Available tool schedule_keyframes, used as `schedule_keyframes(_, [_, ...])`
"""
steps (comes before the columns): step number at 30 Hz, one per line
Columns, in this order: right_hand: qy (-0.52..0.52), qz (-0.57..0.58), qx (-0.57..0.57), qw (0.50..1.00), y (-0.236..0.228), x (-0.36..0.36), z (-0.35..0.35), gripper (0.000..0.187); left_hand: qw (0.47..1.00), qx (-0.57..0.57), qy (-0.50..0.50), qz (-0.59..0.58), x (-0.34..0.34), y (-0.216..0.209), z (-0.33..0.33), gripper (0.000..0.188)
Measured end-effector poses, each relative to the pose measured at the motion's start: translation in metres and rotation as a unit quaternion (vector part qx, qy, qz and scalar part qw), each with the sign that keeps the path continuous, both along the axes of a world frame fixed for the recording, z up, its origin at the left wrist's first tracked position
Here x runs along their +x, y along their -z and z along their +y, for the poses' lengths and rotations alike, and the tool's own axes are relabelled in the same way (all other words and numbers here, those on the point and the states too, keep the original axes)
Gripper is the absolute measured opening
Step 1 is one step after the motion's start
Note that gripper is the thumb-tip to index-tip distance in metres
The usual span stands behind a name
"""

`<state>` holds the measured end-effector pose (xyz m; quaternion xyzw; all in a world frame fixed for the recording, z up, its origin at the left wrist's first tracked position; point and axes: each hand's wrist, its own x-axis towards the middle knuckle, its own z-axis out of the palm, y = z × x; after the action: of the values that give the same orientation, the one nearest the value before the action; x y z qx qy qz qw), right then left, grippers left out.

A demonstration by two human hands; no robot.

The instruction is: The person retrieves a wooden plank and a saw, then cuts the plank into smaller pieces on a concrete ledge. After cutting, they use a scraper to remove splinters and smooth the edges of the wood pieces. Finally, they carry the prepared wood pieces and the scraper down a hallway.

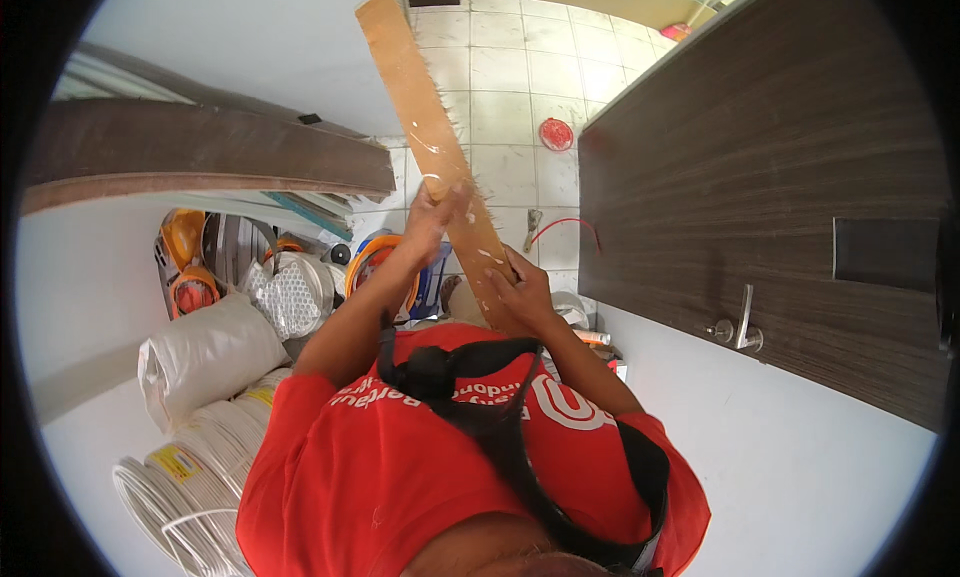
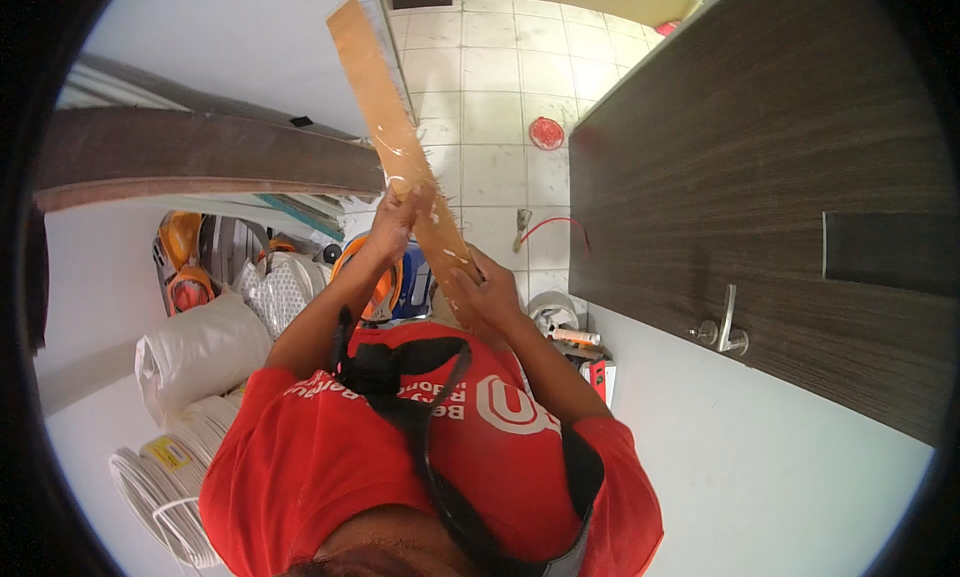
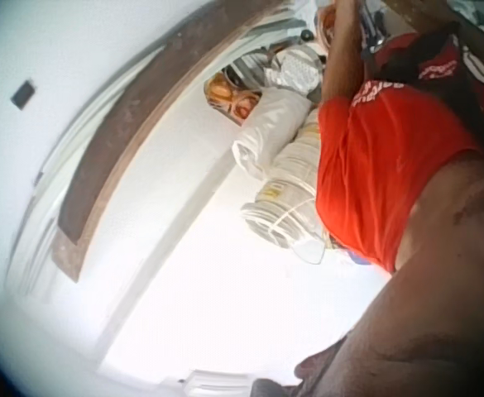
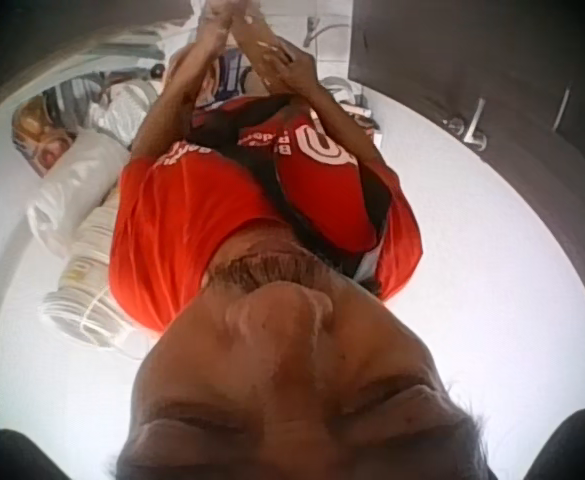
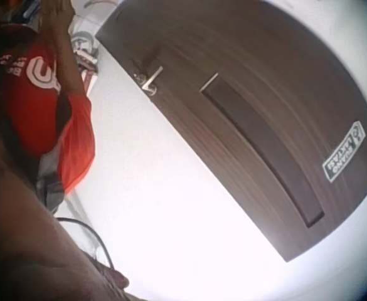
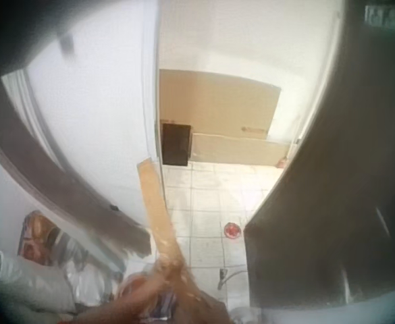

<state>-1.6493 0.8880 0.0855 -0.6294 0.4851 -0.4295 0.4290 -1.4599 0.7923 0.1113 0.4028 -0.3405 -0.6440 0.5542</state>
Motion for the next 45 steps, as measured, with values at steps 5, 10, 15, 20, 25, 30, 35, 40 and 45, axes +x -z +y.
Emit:
schedule_keyframes(5, [0.028,0.079,-0.091,0.992,-0.018,0.011,-0.046,0.046,0.991,0.000,-0.036,-0.127,0.003,-0.045,-0.037,0.109])
schedule_keyframes(10, [0.038,0.130,-0.164,0.977,-0.032,0.000,-0.072,0.045,0.989,-0.048,-0.006,-0.137,-0.026,-0.053,-0.084,0.098])
schedule_keyframes(15, [0.055,0.104,-0.197,0.973,-0.054,-0.052,-0.154,0.061,0.989,-0.106,0.102,0.001,-0.068,-0.071,-0.163,0.078])
schedule_keyframes(20, [0.122,0.007,0.026,0.992,-0.060,-0.059,-0.193,0.069,0.977,-0.106,0.169,0.075,-0.079,-0.093,-0.200,0.069])
schedule_keyframes(25, [0.272,-0.010,-0.029,0.962,-0.018,-0.030,-0.224,0.045,0.947,-0.245,0.203,-0.051,-0.020,-0.088,-0.243,0.092])
schedule_keyframes(30, [0.330,-0.020,-0.048,0.942,-0.022,-0.039,-0.241,0.041,0.948,-0.252,0.163,0.109,0.030,-0.171,-0.315,0.119])
schedule_keyframes(35, [0.394,0.087,0.040,0.914,-0.003,-0.047,-0.229,0.046,0.890,-0.375,-0.085,-0.245,0.017,-0.249,-0.379,0.111])
schedule_keyframes(40, [0.373,0.191,-0.033,0.908,0.009,-0.063,-0.258,0.048,0.392,-0.531,-0.005,-0.752,0.005,-0.262,-0.446,0.103])
schedule_keyframes(45, [0.318,0.225,0.040,0.920,0.062,-0.050,-0.259,0.052,0.410,-0.141,0.469,-0.770,0.003,-0.228,-0.468,0.068])
